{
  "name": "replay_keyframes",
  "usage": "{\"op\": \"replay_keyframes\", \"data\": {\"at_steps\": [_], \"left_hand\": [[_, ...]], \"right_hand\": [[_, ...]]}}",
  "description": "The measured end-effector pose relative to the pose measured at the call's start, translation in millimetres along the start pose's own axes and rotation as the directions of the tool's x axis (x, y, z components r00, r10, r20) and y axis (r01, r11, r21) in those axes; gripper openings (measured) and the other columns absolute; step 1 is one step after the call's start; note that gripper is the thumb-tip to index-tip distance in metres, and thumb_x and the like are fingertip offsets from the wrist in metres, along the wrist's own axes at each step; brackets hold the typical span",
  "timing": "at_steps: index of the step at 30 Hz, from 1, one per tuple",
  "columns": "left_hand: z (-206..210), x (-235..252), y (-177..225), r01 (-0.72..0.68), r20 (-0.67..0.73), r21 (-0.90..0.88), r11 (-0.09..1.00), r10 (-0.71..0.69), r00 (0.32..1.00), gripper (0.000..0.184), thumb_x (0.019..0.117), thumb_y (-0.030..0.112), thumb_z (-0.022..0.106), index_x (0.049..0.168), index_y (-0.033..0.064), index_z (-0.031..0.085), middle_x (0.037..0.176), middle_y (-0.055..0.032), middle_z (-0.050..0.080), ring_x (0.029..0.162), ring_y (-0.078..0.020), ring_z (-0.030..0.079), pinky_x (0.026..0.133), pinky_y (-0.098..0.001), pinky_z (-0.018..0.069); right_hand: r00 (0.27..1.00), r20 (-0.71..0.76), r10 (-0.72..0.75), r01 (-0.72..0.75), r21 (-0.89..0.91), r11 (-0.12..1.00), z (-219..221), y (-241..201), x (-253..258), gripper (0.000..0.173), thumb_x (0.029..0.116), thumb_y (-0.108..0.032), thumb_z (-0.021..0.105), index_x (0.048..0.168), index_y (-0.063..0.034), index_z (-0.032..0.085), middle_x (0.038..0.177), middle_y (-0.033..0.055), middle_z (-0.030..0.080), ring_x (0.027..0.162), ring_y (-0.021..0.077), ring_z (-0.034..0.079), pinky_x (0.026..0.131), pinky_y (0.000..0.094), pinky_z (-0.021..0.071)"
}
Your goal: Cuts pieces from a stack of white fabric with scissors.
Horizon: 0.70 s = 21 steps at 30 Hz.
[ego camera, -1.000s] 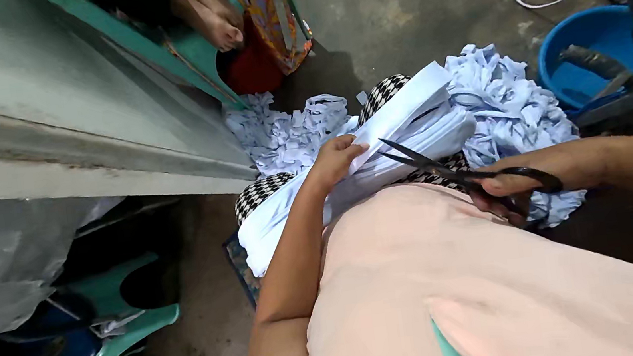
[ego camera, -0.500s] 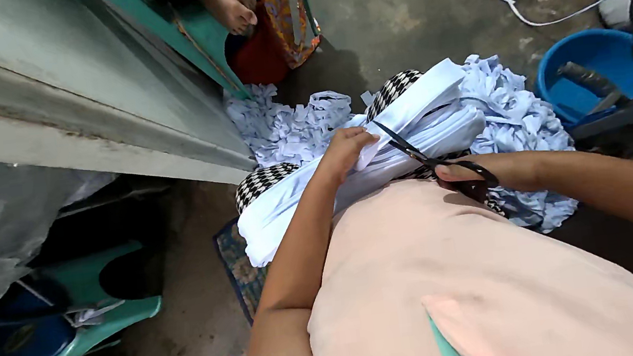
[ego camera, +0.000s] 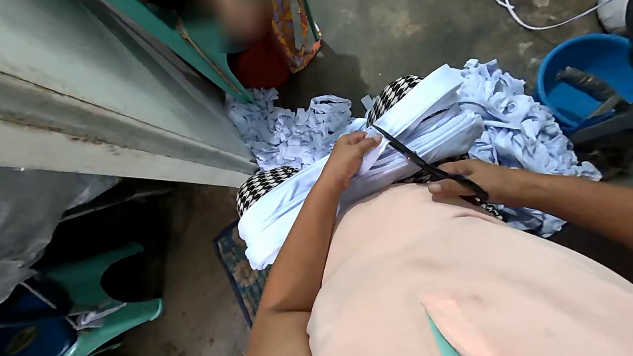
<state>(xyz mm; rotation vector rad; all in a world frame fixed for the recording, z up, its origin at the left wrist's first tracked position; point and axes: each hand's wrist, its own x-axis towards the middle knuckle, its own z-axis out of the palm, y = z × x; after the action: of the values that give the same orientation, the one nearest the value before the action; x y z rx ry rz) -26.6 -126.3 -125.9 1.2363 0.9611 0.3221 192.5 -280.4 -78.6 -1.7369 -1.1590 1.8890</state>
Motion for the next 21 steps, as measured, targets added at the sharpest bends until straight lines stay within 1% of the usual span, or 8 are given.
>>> {"op": "replay_keyframes", "data": {"at_steps": [3,5,7,9,15,18,20,21], "left_hand": [[0.3,0.5,0.3,0.004,-0.004,-0.003,1.000,-0.004,1.000,0.022,0.1046,0.019,0.055,0.099,-0.0001,0.065,0.080,-0.0051,0.063,0.071,-0.0110,0.060,0.069,-0.0318,0.0519],[0.2,0.2,0.1,0.000,-0.002,-0.014,1.000,0.000,1.000,0.021,0.1041,0.018,0.056,0.099,0.0005,0.066,0.081,-0.0051,0.064,0.072,-0.0108,0.060,0.069,-0.0317,0.0522],[0.3,-0.2,0.4,-0.005,-0.004,-0.031,1.000,0.005,1.000,0.020,0.1037,0.017,0.056,0.100,0.0005,0.066,0.081,-0.0045,0.064,0.072,-0.0100,0.060,0.069,-0.0309,0.0523],[0.5,-0.3,0.5,-0.010,-0.007,-0.050,0.999,0.010,1.000,0.020,0.1038,0.017,0.056,0.101,-0.0003,0.066,0.082,-0.0043,0.064,0.073,-0.0098,0.061,0.071,-0.0308,0.0529],[1.6,-1.2,2.3,-0.010,-0.001,-0.093,0.996,0.010,1.000,0.017,0.1030,0.015,0.057,0.100,0.0003,0.065,0.081,-0.0040,0.064,0.071,-0.0094,0.061,0.069,-0.0295,0.0531],[2.7,-6.4,4.4,-0.014,-0.001,-0.064,0.998,0.014,1.000,0.018,0.1031,0.017,0.057,0.102,0.0008,0.065,0.080,-0.0037,0.063,0.068,-0.0085,0.059,0.066,-0.0285,0.0522],[3.8,-10.7,6.6,-0.008,0.002,-0.021,1.000,0.008,1.000,0.020,0.1038,0.019,0.056,0.103,0.0018,0.065,0.080,-0.0038,0.062,0.066,-0.0081,0.057,0.062,-0.0276,0.0504],[2.7,-8.8,5.1,-0.010,0.011,-0.026,1.000,0.010,1.000,0.020,0.1042,0.019,0.056,0.104,0.0016,0.065,0.080,-0.0041,0.063,0.066,-0.0087,0.057,0.063,-0.0283,0.0508]], "right_hand": [[1.000,0.017,-0.016,0.016,0.009,1.000,-2.9,5.5,2.2,0.030,0.0964,-0.040,0.068,0.095,-0.0106,0.064,0.074,-0.0039,0.062,0.064,0.0034,0.057,0.062,0.0226,0.0480],[0.999,0.046,-0.013,0.013,-0.004,1.000,-6.1,4.1,1.8,0.032,0.0973,-0.043,0.065,0.093,-0.0114,0.061,0.073,-0.0046,0.059,0.064,0.0027,0.055,0.061,0.0219,0.0470],[0.998,0.054,0.023,-0.022,-0.012,1.000,-7.6,-1.5,-0.6,0.036,0.0997,-0.045,0.060,0.097,-0.0100,0.059,0.076,-0.0049,0.055,0.066,0.0024,0.052,0.063,0.0214,0.0454],[0.997,0.055,0.046,-0.046,-0.012,0.999,-8.0,-7.3,-4.2,0.040,0.0997,-0.049,0.057,0.105,-0.0100,0.061,0.080,-0.0059,0.056,0.069,0.0016,0.054,0.066,0.0212,0.0471],[0.996,0.075,0.054,-0.050,-0.047,0.998,-6.1,-15.8,-3.5,0.048,0.1001,-0.054,0.053,0.112,-0.0087,0.059,0.083,-0.0039,0.056,0.072,0.0030,0.053,0.067,0.0236,0.0470],[0.996,0.069,0.053,-0.049,-0.059,0.997,-4.6,-13.3,0.2,0.053,0.0975,-0.061,0.053,0.113,-0.0107,0.059,0.081,-0.0053,0.055,0.068,0.0023,0.053,0.063,0.0228,0.0465],[0.997,0.042,0.070,-0.067,-0.061,0.996,-3.0,-14.4,0.2,0.052,0.0997,-0.057,0.054,0.118,-0.0081,0.059,0.084,-0.0030,0.054,0.070,0.0045,0.052,0.065,0.0257,0.0464],[0.997,0.023,0.069,-0.068,-0.061,0.996,-2.1,-14.8,0.5,0.049,0.1003,-0.053,0.056,0.117,-0.0079,0.060,0.084,-0.0029,0.054,0.071,0.0045,0.051,0.065,0.0259,0.0458]]}}
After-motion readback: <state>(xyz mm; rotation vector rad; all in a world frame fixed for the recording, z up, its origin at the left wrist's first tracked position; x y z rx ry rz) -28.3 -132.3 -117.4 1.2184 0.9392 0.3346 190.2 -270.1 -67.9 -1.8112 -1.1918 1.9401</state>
